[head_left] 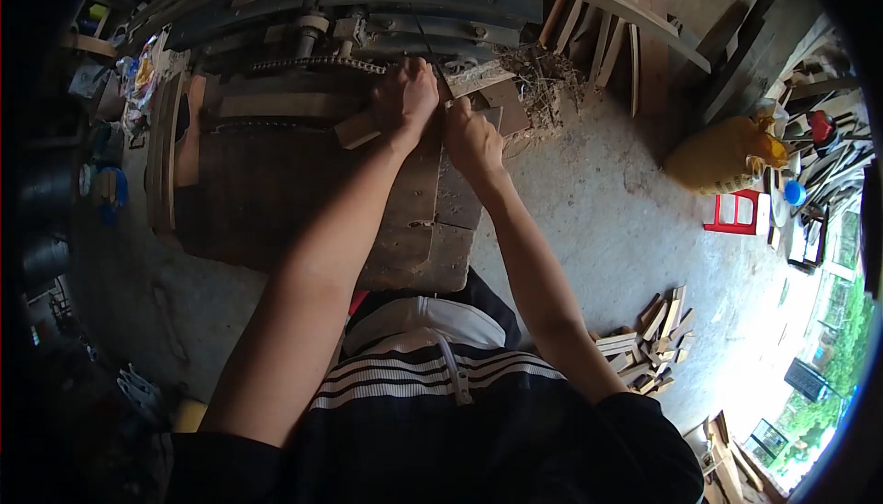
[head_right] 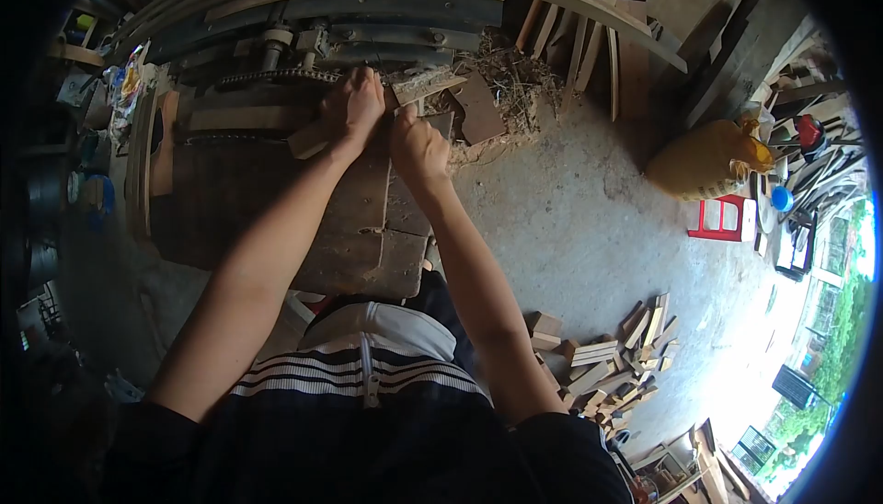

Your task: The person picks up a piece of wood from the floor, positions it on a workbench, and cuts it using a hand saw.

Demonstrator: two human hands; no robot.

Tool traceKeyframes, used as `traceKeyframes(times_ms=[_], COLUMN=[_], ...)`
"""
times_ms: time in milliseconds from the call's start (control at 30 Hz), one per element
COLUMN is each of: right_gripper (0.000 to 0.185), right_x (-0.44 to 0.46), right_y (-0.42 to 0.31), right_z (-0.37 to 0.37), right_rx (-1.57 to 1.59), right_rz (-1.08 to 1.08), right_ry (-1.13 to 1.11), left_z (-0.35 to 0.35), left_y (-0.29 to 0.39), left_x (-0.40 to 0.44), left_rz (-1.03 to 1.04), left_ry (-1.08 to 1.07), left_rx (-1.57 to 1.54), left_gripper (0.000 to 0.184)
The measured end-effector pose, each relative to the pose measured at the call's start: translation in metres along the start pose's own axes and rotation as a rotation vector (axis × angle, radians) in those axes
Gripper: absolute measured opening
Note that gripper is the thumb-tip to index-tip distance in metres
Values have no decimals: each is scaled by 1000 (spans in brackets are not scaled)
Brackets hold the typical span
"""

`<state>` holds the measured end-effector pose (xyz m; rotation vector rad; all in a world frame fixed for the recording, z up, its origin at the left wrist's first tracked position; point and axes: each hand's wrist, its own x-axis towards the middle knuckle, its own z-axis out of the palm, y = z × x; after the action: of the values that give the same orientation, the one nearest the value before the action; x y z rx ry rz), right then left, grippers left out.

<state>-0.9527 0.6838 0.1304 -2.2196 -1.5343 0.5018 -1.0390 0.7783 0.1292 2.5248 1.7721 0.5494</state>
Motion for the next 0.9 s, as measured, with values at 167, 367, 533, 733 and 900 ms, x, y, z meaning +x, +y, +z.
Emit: traceKeyframes(times_ms=[167,367,533,733,900], right_gripper=[21,16,16,16,15], right_x=[-52,-18,-20,-46,-6], right_y=[12,5,6,12,4], right_z=[-25,-14,-9,-15,-3], right_rx=[-25,-30,-8,-31,61], right_rz=[53,41,-8,79,2], right_ry=[-113,-95,-17,-134,-25], left_z=[3,-5,2,-4,5], left_y=[0,2,0,3,-1], left_x=[-1,-1,-2,-5,0], left_rz=[4,5,9,-10,2], left_ry=[67,46,38,61,-16], left_rx=[-20,-33,-15,-16,-51], left_gripper=[24,22,23,23,22])
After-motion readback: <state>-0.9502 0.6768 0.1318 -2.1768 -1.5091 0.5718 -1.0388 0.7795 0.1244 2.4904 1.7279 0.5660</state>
